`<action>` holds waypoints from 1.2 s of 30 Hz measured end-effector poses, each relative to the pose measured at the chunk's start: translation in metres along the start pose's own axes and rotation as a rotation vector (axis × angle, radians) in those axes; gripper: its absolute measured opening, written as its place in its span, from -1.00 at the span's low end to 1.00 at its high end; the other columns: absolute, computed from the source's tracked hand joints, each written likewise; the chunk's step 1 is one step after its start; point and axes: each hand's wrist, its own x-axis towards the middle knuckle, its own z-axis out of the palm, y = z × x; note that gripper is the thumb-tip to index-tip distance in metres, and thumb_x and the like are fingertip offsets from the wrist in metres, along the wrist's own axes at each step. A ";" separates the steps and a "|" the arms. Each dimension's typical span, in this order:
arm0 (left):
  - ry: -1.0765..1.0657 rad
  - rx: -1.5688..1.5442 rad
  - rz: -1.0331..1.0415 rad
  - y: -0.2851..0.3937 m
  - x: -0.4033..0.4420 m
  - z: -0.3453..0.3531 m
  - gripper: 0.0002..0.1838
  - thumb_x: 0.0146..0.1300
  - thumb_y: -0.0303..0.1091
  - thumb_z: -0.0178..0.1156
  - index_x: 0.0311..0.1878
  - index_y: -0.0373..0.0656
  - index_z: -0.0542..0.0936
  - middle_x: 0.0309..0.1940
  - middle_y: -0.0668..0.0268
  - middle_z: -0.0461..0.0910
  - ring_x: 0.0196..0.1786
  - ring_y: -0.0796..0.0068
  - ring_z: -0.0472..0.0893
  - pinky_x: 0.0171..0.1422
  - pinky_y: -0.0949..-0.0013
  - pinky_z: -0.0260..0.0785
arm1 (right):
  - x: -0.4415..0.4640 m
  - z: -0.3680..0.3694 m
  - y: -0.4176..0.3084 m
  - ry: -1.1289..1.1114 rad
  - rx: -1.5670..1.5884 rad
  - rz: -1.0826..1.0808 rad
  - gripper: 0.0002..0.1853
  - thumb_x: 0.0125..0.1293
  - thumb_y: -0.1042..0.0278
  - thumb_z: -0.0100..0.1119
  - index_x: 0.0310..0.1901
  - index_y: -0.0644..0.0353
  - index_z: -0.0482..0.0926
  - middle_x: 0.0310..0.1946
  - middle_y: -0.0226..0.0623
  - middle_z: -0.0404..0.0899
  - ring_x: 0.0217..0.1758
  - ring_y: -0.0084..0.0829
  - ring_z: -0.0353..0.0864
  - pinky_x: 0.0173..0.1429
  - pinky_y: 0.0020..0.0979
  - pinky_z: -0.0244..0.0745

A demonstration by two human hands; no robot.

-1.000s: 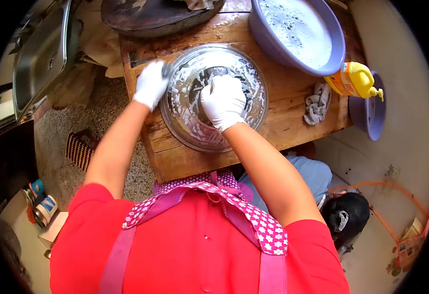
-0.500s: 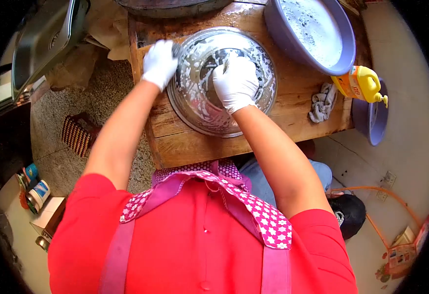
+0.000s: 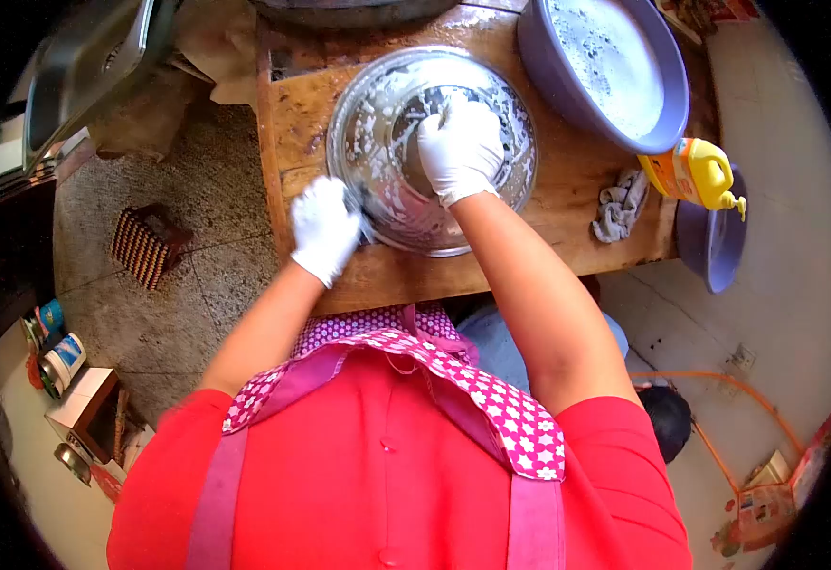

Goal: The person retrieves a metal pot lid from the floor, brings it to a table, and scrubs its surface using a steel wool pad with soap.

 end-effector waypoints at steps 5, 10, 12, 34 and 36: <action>-0.013 0.006 -0.072 -0.013 0.119 -0.020 -0.64 0.12 -0.16 0.32 -0.07 -0.14 0.57 -0.10 0.16 0.61 0.04 0.16 0.59 0.07 0.09 0.43 | 0.000 0.002 0.002 0.033 -0.025 -0.019 -0.78 0.11 0.20 0.14 -0.35 0.18 0.58 -0.41 -0.07 0.60 -0.25 -0.04 0.58 -0.14 -0.04 0.52; 0.057 0.039 -0.078 -0.008 0.057 -0.003 -0.63 0.09 -0.20 0.35 -0.08 -0.16 0.54 -0.06 0.15 0.52 0.05 0.14 0.53 0.11 0.09 0.39 | 0.003 -0.001 0.000 0.006 -0.023 0.007 -0.79 0.11 0.20 0.14 -0.38 0.17 0.61 -0.40 -0.05 0.61 -0.23 -0.04 0.60 -0.12 -0.06 0.53; 0.033 -0.016 -0.108 0.005 0.002 0.013 -0.57 0.08 -0.19 0.35 -0.03 -0.15 0.49 -0.03 0.13 0.48 0.10 0.11 0.47 0.17 0.05 0.31 | 0.002 -0.003 -0.002 -0.005 -0.015 0.018 -0.79 0.11 0.20 0.14 -0.39 0.16 0.62 -0.39 -0.04 0.62 -0.23 -0.04 0.61 -0.12 -0.07 0.54; 0.005 -0.134 0.375 0.036 -0.059 0.020 -0.84 -0.04 -0.29 0.23 -0.32 -0.01 0.58 -0.36 0.31 0.51 -0.21 0.22 0.50 -0.20 0.11 0.26 | 0.004 -0.002 0.000 0.019 0.016 0.013 -0.71 0.09 0.13 0.15 -0.46 0.21 0.63 -0.47 0.02 0.61 -0.32 0.01 0.61 -0.19 -0.04 0.50; 0.017 -0.232 0.395 0.056 -0.059 0.027 -0.90 0.00 -0.30 0.18 -0.37 -0.01 0.56 -0.39 0.31 0.49 -0.21 0.22 0.49 -0.17 0.12 0.25 | 0.005 0.000 0.003 0.085 0.005 -0.048 -0.72 0.09 0.13 0.15 -0.46 0.21 0.63 -0.46 0.03 0.61 -0.32 0.01 0.61 -0.19 -0.04 0.50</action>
